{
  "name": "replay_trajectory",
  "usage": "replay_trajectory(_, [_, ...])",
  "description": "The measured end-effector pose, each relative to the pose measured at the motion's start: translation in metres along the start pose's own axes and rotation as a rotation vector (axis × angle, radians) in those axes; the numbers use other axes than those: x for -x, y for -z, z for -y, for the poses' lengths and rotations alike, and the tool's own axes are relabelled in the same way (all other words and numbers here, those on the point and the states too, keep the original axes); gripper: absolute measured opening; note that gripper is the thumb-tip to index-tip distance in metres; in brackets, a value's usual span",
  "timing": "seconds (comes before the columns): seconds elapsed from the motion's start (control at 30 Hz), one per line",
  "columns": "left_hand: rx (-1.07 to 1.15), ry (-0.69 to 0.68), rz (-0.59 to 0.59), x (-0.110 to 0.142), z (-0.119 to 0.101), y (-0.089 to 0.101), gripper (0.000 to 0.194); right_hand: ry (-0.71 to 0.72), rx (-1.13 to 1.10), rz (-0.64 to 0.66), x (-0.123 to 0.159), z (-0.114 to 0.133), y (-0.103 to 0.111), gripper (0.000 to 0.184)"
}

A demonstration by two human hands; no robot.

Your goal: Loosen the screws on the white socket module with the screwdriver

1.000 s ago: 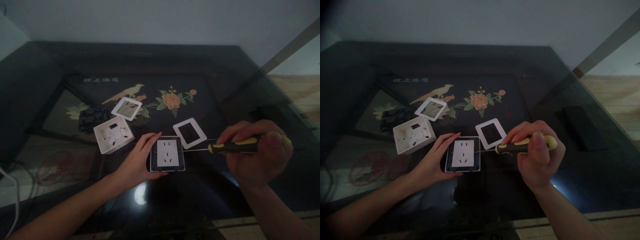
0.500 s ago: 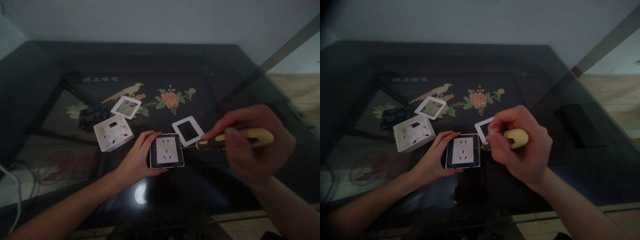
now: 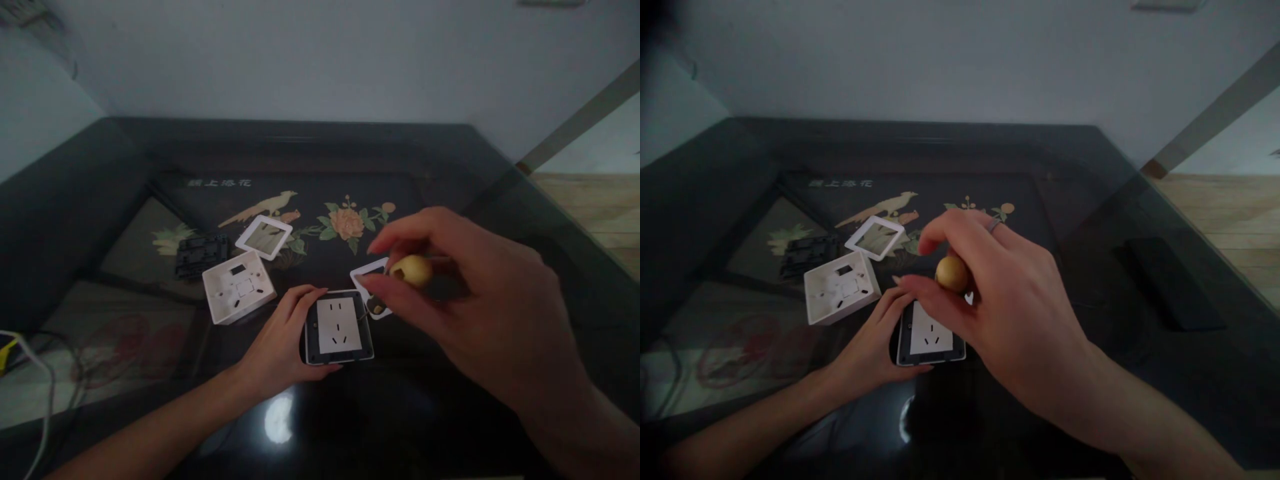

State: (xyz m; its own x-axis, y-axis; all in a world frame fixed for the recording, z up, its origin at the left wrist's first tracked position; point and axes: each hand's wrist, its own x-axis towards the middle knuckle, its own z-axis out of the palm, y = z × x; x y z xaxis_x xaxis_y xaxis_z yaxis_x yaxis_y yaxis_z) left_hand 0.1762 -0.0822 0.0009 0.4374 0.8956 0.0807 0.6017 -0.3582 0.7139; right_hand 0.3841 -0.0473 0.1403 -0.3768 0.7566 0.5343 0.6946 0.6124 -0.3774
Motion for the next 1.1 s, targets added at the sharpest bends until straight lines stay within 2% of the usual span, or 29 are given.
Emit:
replay_trajectory(0.13, [-0.004, -0.008, 0.008, 0.0, 0.0, 0.0, 0.094, -0.034, -0.07, -0.022, 0.004, 0.0, 0.003, 0.022])
replay_trajectory(0.3, [-0.025, -0.016, 0.018, -0.001, 0.002, -0.001, 0.094, 0.063, -0.053, 0.112, 0.006, 0.002, 0.005, 0.012])
replay_trajectory(0.43, [-0.019, -0.004, 0.017, 0.0, 0.001, 0.0, 0.094, 0.092, -0.171, 0.22, 0.004, 0.001, 0.01, 0.029])
replay_trajectory(0.53, [0.008, -0.012, 0.016, 0.0, 0.001, 0.001, 0.092, 0.112, -0.216, 0.27, 0.003, -0.003, 0.013, 0.033])
replay_trajectory(0.77, [-0.025, -0.029, 0.031, -0.001, 0.001, 0.003, 0.096, 0.088, 0.04, 0.051, 0.007, 0.001, 0.006, 0.031])
replay_trajectory(0.87, [-0.024, -0.025, 0.034, -0.001, 0.001, 0.003, 0.097, 0.061, 0.083, 0.019, 0.008, 0.004, 0.008, 0.028])
replay_trajectory(0.93, [-0.014, -0.032, 0.041, -0.001, 0.002, 0.003, 0.097, 0.067, 0.055, 0.058, 0.008, 0.002, 0.014, 0.032])
replay_trajectory(1.1, [-0.011, -0.036, 0.044, -0.002, 0.003, 0.003, 0.096, 0.23, -0.136, 0.278, 0.003, -0.007, 0.022, 0.031])
